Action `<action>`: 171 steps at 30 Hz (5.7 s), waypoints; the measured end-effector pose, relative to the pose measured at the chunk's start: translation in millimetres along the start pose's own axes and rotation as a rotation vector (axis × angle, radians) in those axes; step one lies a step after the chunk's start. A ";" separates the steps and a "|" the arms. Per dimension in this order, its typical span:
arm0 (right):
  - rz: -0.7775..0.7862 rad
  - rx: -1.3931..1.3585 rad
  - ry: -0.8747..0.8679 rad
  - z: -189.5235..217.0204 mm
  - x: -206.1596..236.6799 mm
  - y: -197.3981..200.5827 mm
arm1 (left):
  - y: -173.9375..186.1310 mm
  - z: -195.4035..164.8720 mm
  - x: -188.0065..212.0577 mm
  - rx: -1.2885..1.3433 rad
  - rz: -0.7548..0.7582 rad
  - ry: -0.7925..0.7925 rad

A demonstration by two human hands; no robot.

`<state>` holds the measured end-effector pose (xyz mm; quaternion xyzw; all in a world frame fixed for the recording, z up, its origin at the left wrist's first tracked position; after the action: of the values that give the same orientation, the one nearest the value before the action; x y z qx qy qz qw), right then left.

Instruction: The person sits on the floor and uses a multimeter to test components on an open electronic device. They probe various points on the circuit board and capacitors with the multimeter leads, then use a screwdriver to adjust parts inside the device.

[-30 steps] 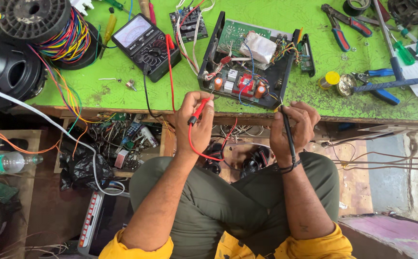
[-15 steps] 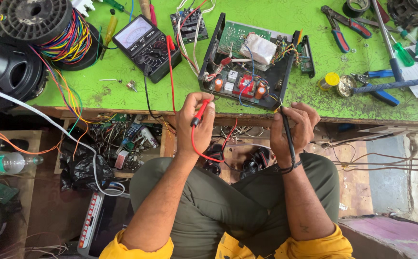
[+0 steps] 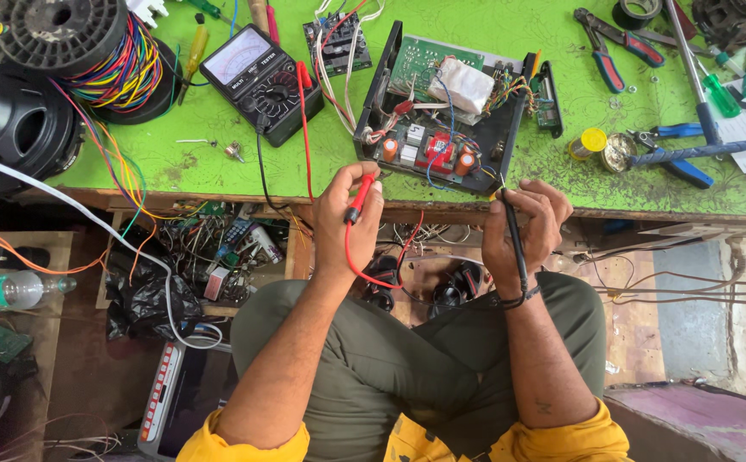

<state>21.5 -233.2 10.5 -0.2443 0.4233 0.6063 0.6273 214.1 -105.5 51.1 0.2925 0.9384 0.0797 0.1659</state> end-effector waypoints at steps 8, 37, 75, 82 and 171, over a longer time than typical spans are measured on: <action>0.011 0.008 -0.015 -0.8 1.6 -0.1 | 3.8 5.0 -1.6 -0.147 -0.030 -0.239; 0.011 -0.001 -0.021 -0.8 1.3 0.8 | 1.6 10.7 -5.4 -0.216 -0.063 -0.272; 0.025 0.001 -0.041 0.2 -0.4 3.6 | 6.4 9.4 -8.7 -0.111 -0.034 -0.101; 0.021 0.011 -0.042 4.2 -2.8 8.0 | 4.5 9.8 -8.2 -0.117 -0.035 -0.125; 0.585 -1.353 -0.064 29.6 -27.9 114.3 | -2.2 1.8 14.0 -0.058 0.014 -0.244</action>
<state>-79.5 -207.8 72.6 -0.4373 -0.0137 0.8841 0.1643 202.7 -99.1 45.2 0.3018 0.9065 0.0717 0.2864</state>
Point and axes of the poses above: each hand's wrist, its own x-axis away from the middle knuckle, its own y-axis out of the back of the hand, z = x × y, the point moved 1 cm from there along -x, towards the middle knuckle, and after that the axes turned 7 degrees about -z, right-handed, at the moved point
